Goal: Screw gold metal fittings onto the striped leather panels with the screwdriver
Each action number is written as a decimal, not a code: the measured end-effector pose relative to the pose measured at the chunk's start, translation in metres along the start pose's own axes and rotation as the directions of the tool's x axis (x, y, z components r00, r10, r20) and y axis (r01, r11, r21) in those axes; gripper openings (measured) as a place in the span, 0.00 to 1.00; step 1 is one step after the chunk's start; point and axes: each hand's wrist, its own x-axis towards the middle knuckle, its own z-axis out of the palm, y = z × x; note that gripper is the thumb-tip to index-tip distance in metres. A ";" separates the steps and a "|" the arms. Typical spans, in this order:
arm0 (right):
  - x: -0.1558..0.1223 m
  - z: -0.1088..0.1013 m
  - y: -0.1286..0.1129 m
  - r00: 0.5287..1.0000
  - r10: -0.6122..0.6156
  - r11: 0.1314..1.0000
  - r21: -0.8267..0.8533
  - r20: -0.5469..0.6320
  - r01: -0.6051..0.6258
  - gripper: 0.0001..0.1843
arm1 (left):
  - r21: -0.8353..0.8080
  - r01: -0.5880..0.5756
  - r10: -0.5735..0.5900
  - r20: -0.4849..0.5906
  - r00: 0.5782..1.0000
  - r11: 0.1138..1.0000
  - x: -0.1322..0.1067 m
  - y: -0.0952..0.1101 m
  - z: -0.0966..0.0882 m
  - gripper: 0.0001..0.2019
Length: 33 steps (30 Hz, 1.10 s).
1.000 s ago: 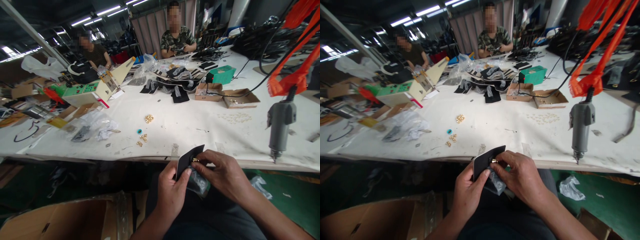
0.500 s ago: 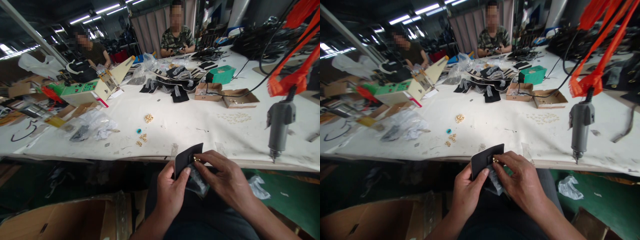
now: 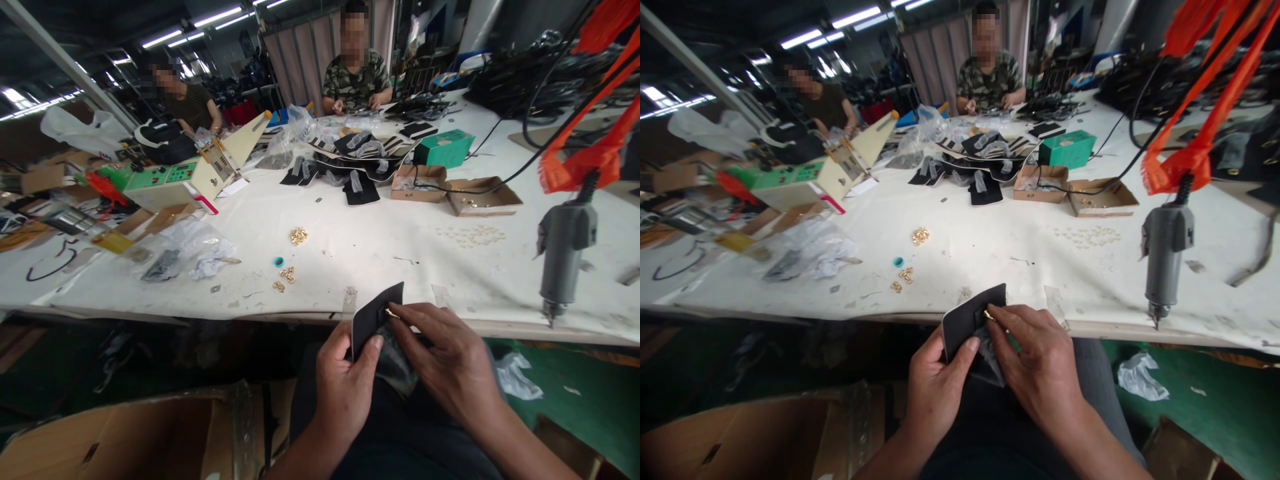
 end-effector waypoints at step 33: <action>0.003 -0.002 -0.006 0.996 0.093 0.980 0.173 0.012 -0.094 0.05 | 0.128 -0.163 0.161 0.022 0.987 0.978 -0.006 0.000 0.004 0.13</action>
